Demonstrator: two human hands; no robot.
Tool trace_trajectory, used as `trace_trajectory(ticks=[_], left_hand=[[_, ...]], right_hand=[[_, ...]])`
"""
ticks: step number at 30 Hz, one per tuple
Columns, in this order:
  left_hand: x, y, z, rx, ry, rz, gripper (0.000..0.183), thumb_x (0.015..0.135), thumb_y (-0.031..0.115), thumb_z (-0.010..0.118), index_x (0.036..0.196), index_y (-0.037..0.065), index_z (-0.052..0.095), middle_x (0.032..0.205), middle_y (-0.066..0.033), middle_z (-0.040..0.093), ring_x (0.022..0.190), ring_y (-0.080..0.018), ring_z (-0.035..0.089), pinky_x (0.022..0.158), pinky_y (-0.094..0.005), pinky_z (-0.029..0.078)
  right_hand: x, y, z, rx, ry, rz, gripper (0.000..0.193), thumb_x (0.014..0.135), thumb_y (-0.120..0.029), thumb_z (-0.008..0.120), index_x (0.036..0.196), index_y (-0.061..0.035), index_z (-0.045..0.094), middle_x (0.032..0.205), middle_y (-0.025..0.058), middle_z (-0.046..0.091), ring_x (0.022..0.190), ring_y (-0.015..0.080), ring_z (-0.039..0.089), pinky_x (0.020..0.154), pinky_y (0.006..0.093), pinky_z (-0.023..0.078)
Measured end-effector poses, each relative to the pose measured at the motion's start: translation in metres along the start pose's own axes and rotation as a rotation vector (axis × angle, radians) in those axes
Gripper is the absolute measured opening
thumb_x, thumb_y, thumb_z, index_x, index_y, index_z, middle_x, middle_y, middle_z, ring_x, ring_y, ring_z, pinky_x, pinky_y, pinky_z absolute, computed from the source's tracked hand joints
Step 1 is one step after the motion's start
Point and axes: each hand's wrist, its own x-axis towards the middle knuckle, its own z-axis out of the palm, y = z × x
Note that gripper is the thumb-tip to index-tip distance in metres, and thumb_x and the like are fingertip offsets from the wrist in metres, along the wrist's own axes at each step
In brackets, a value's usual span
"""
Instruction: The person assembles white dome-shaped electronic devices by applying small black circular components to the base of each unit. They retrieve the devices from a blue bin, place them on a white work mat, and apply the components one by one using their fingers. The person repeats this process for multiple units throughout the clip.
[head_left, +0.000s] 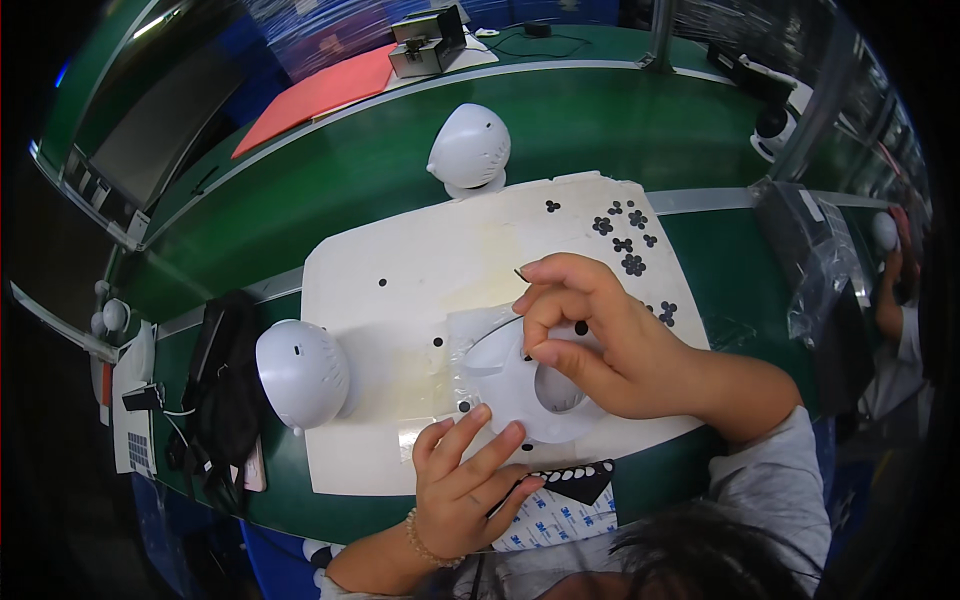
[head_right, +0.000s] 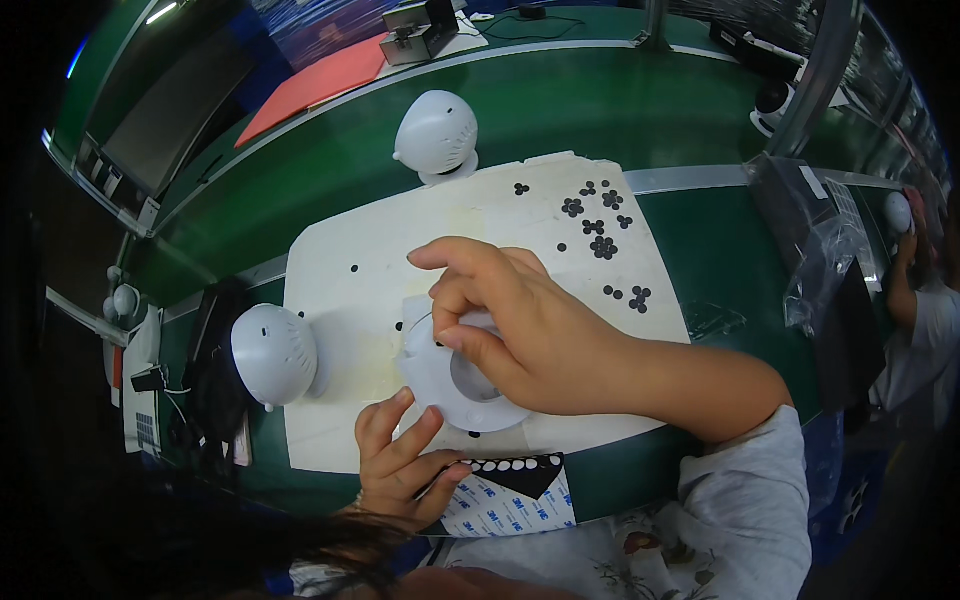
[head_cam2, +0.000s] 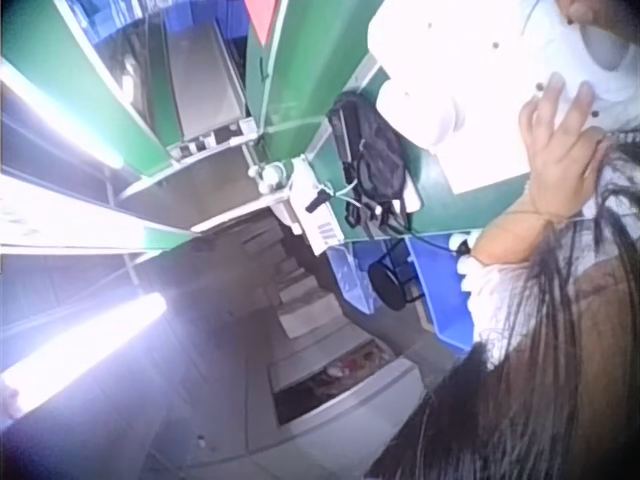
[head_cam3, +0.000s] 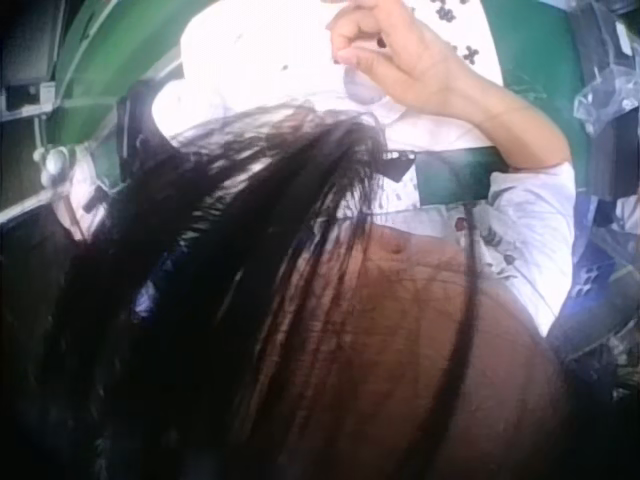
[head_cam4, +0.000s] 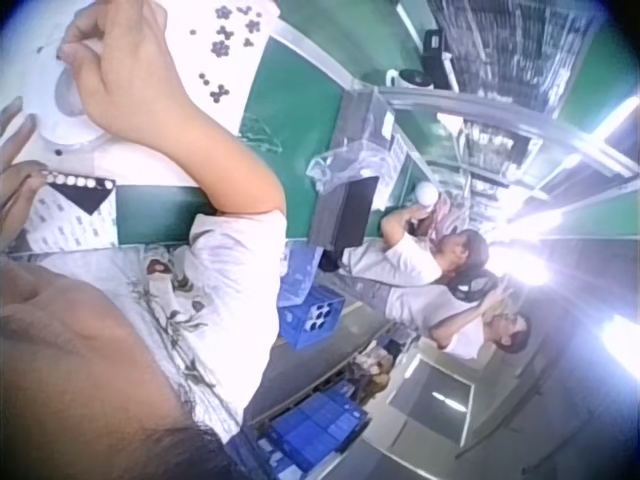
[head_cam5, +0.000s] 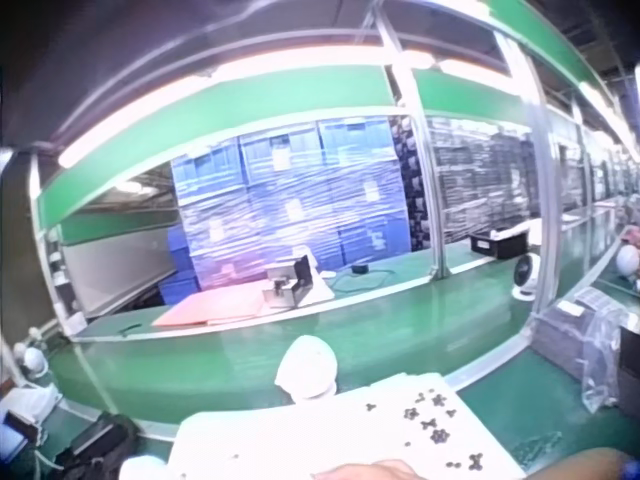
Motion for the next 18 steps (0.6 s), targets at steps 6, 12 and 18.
trace_trajectory(ticks=[6, 12, 18], left_hand=[[-0.001, 0.002, -0.004, 0.008, -0.009, -0.009, 0.014, 0.068, 0.021, 0.071, 0.075, 0.011, 0.063, 0.118, -0.0015, 0.054, 0.116, -0.0257, 0.043, 0.090, -0.0400, 0.029], [0.000, -0.002, 0.002, 0.015, -0.002, 0.017, 0.014, 0.068, 0.020, 0.071, 0.075, 0.011, 0.063, 0.120, -0.0023, 0.053, 0.116, -0.0266, 0.042, 0.089, -0.0406, 0.029], [0.000, 0.000, -0.003, 0.020, 0.016, 0.022, 0.014, 0.067, 0.019, 0.071, 0.074, 0.011, 0.062, 0.121, -0.0025, 0.052, 0.116, -0.0274, 0.042, 0.087, -0.0412, 0.030]], right_hand=[[-0.001, -0.002, 0.004, -0.104, 0.033, -0.028, 0.046, 0.077, -0.002, 0.055, 0.120, -0.0056, 0.039, 0.083, 0.0033, 0.056, 0.089, 0.0217, 0.053, 0.090, 0.0392, 0.028], [-0.020, -0.023, 0.002, -0.828, 0.009, -0.224, 0.029, 0.072, -0.011, 0.063, 0.101, -0.0116, 0.056, 0.100, 0.0073, 0.058, 0.108, 0.0281, 0.049, 0.096, 0.0483, 0.019], [-0.038, -0.032, -0.001, -0.518, 0.027, -0.038, 0.016, 0.073, -0.012, 0.064, 0.088, -0.0113, 0.061, 0.129, 0.0180, 0.038, 0.127, 0.0389, 0.024, 0.101, 0.0475, 0.014]])
